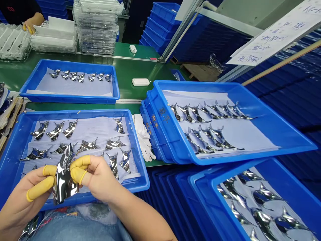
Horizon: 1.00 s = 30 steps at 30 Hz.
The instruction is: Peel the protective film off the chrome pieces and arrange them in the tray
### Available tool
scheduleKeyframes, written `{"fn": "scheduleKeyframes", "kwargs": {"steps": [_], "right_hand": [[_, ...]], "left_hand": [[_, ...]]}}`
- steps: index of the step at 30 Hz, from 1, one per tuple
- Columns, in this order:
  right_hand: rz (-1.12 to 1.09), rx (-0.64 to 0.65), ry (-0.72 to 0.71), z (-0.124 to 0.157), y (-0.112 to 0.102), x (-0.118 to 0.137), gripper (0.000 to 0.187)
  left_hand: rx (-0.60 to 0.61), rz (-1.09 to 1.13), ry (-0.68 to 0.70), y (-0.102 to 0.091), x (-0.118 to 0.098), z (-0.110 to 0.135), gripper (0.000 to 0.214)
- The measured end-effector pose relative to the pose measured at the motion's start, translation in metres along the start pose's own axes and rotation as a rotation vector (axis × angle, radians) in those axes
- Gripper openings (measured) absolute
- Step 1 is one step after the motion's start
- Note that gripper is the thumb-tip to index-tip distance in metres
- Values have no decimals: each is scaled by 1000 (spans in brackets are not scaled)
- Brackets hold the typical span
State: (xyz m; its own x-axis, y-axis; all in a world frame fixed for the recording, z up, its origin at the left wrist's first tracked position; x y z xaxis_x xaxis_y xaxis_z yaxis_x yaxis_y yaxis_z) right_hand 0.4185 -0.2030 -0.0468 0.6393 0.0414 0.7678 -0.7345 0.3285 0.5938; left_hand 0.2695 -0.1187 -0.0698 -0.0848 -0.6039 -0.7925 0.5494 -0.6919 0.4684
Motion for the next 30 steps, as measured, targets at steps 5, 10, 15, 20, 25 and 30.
{"fn": "scheduleKeyframes", "kwargs": {"steps": [5, 10, 15, 20, 25, 30], "right_hand": [[-102, 89, 82, -3, 5, -4, 38], [-142, 138, 81, -3, 8, -6, 36], [-54, 74, 25, -6, -1, -6, 34], [253, 66, -195, -9, -11, -2, 30], [421, 137, -301, -9, -12, 1, 29], [399, 179, -299, -9, -13, 0, 29]], "left_hand": [[44, 126, -120, 6, 7, -3, 20], [-6, 125, -103, 3, 10, -3, 29], [-70, -42, 36, -5, 4, 2, 19], [-114, -627, 496, 4, -24, 17, 12], [-38, -1123, 894, 25, -44, 18, 18], [-87, -963, 810, 22, -39, 20, 17]]}}
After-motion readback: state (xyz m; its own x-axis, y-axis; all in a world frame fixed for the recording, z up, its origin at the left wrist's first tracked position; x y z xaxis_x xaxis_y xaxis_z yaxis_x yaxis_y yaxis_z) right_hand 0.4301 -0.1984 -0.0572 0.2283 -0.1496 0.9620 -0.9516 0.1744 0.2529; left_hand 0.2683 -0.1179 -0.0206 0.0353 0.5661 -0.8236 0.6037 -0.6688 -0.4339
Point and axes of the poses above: each hand's wrist, its own z-axis away from the middle knuckle, its own y-axis out of the palm, x = y × z, the point moved 3 cm from there along -z, towards the middle knuckle, and after that the axes turned 4 degrees about -y, right-handed, at the moved point
